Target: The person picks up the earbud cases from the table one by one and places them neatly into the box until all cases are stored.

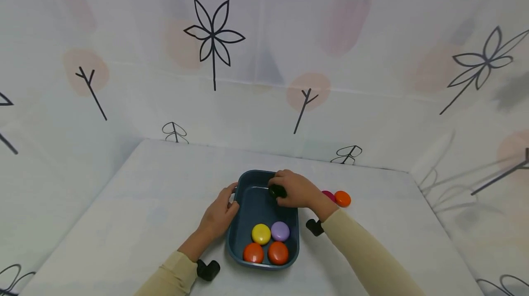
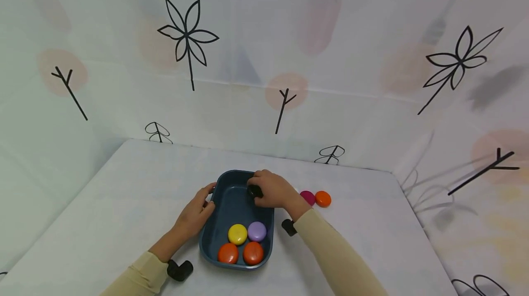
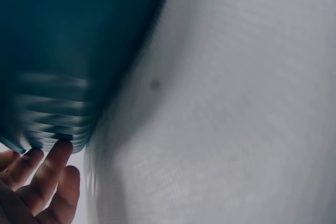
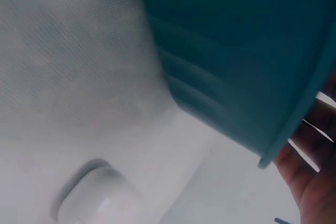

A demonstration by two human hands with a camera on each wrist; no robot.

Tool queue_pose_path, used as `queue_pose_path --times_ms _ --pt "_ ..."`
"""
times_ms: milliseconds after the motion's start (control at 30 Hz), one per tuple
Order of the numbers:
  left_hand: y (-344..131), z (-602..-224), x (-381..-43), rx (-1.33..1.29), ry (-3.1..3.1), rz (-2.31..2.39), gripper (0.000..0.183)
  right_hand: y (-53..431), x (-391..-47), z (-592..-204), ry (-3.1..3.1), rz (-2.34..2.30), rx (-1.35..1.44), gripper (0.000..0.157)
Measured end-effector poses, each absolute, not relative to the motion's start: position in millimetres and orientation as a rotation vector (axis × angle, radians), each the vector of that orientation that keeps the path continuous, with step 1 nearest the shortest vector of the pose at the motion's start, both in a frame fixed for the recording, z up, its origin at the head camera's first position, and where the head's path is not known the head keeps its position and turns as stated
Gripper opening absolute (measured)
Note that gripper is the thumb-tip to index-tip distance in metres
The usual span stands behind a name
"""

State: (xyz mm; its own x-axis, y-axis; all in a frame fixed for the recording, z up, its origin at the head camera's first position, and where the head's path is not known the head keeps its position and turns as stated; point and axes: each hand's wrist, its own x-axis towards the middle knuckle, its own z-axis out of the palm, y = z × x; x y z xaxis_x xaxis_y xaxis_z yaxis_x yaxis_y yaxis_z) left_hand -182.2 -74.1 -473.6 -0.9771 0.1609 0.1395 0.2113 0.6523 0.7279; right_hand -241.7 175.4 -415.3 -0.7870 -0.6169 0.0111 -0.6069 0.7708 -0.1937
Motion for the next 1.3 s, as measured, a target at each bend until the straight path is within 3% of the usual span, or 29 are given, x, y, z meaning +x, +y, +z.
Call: queue_pose_path --times_ms 1067,1300 --pt "-74 -474 -181 -0.317 -2.78 -1.267 0.053 233 -235 -390 3.044 -0.41 -0.985 0.042" --pt "-75 -473 -182 -0.326 -2.787 -1.271 0.053 255 -231 -389 3.045 -0.401 -0.827 0.045"
